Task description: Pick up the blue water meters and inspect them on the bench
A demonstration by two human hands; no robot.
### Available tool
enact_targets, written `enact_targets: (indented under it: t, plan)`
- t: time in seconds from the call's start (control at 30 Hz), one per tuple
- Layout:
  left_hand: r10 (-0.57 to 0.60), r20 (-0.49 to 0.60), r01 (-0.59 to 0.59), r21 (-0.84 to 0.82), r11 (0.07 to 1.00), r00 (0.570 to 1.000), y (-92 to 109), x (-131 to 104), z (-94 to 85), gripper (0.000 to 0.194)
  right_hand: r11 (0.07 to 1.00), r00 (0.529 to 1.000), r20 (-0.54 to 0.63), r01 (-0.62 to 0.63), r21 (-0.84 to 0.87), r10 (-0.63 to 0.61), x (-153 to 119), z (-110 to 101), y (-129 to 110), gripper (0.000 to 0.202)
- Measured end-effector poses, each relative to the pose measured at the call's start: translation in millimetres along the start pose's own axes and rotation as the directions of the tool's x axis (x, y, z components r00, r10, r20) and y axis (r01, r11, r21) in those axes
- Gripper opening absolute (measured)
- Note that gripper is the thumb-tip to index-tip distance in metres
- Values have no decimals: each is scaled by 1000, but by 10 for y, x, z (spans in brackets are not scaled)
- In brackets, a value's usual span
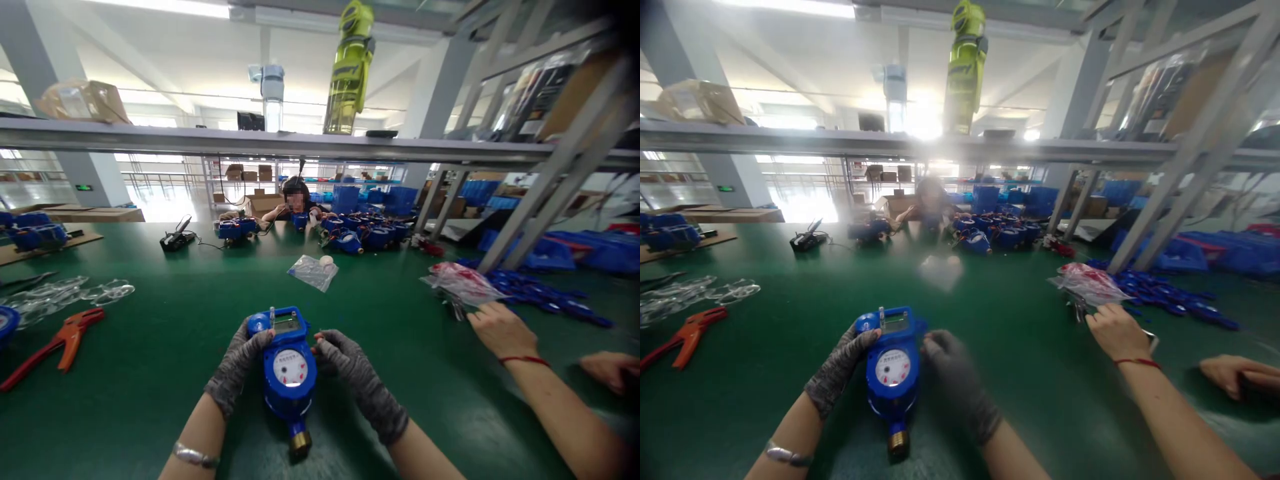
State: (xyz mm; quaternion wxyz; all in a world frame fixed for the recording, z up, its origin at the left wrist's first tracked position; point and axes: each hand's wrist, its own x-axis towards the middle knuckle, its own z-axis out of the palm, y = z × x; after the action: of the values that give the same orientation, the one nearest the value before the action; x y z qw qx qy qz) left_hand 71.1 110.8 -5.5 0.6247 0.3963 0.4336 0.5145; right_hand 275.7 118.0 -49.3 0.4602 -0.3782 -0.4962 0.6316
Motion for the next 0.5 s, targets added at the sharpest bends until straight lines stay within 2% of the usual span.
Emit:
enact_targets:
  t: [0.07,0.17,0.23,0.4,0.43,0.5]
  plan:
    - [-2,10,2,-7,1000,1000,21,-6,11,57,968,989,135,-93,234,62,18,68,-56,34]
    - [-2,-4,2,-17,1000,1000,27,-5,25,58,898,950,312,-129,421,-10,50,168,-158,32]
    - [-3,-11,3,-5,1000,1000,12,4,22,54,882,937,345,-118,457,-54,79,208,-164,32]
    - [-16,-22,16,-15,1000,1000,7,2,18,53,881,961,258,-38,472,-97,120,219,-35,34]
    - [-33,-24,33,-22,999,999,20,-8,21,55,888,960,265,-47,457,-85,133,198,-17,36]
    - [-57,-13,56,-30,998,998,53,-30,26,57,910,933,359,-133,393,-19,202,103,16,44]
